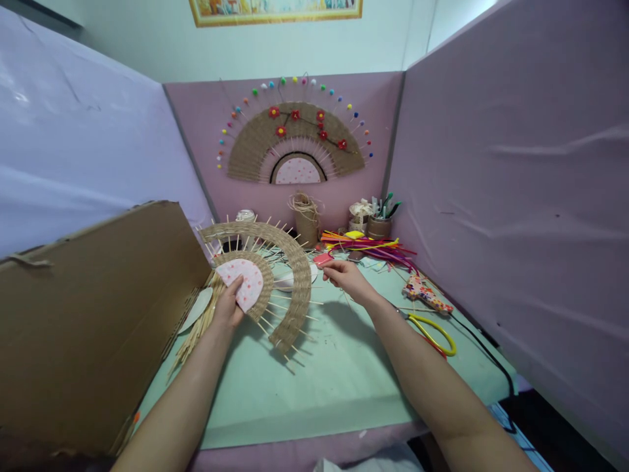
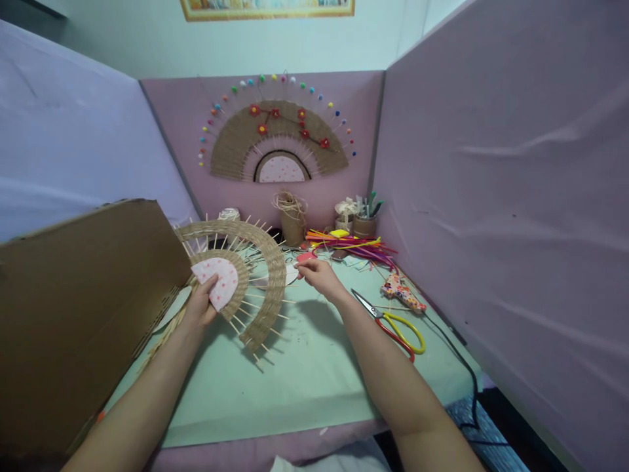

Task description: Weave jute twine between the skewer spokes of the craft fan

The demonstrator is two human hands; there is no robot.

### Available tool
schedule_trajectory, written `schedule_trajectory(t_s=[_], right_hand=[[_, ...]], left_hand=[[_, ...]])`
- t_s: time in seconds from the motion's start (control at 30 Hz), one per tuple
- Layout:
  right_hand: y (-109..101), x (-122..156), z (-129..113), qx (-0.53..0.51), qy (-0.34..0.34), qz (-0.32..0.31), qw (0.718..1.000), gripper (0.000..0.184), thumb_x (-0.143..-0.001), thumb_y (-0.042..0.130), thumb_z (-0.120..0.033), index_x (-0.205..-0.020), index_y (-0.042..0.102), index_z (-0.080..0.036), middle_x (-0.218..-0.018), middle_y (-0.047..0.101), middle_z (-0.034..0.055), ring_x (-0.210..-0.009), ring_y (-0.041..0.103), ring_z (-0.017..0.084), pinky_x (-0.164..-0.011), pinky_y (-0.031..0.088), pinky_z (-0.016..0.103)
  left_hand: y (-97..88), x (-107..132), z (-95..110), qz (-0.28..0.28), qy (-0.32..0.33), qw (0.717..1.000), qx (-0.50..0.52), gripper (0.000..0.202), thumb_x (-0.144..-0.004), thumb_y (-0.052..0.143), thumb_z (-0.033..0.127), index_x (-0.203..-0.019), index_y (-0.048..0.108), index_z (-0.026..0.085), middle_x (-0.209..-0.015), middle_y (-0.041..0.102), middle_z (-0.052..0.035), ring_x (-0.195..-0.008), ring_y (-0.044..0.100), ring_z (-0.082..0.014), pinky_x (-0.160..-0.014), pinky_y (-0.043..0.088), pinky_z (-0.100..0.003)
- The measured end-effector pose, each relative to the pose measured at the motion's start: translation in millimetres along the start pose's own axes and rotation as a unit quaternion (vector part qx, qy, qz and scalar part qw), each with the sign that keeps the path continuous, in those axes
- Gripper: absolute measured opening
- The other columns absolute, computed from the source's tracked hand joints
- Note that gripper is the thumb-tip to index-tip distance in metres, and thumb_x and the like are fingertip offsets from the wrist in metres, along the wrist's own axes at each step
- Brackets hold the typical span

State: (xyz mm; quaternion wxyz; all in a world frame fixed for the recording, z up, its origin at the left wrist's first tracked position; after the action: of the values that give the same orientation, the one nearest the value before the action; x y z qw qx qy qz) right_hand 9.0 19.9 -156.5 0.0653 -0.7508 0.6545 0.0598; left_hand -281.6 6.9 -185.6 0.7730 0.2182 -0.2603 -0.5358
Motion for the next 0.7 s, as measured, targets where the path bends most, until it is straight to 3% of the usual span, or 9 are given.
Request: schedule_trajectory(t_s=[0.23,0.43,0.7], right_hand=[[0.2,-1.7,14.3,-0.016,0.053,-0.014,0.998,0.025,-0.071,0.064,-0.034,-0.085,0.065,-0.013,-0.062,0.063,0.0004,-0.044,0.038,0.005,-0.041,0.024,0.020],[1.9,1.4,38.0,0.071,0.159,-0.049,0.984,0.013,-0.076,0.062,-0.026,-0.072,0.063,-0.014,-0.060,0.064,0.0018,-0.042,0.040,0.005,-0.038,0.026,0.017],[-4.0,-2.4,47.0,0.263,0.126,-0.058,0.955,0.014,-0.075,0.061,-0.025,-0.074,0.068,-0.013,-0.051,0.055,-0.0035,-0.041,0.036,0.005,-0.041,0.028,0.019]], left_hand=[[-3.7,-4.3,-11.8,-0.002,-0.031,0.999,-0.016,0.029,-0.089,0.049,0.008,-0.116,0.061,0.010,-0.082,0.075,-0.0083,-0.072,0.072,-0.0164,-0.080,0.058,-0.032],[-13.0,-10.2,-33.0,0.027,-0.074,0.996,-0.045,0.030,-0.089,0.052,0.010,-0.118,0.059,0.010,-0.082,0.074,-0.0099,-0.068,0.071,-0.0162,-0.077,0.058,-0.030],[-17.8,-12.9,-53.2,0.032,-0.104,0.990,-0.089,0.028,-0.088,0.050,0.006,-0.114,0.059,0.007,-0.081,0.073,-0.0108,-0.069,0.071,-0.0158,-0.073,0.059,-0.029]])
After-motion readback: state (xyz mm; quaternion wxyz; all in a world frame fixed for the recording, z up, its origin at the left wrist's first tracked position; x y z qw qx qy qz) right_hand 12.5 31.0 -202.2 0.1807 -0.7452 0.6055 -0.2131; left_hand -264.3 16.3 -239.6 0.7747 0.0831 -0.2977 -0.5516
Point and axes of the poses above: each hand's wrist, its own x-axis away from the middle knuckle, its own y-axis out of the palm, z = x × y, the point moved 8 cm from there along -x, towards the middle knuckle
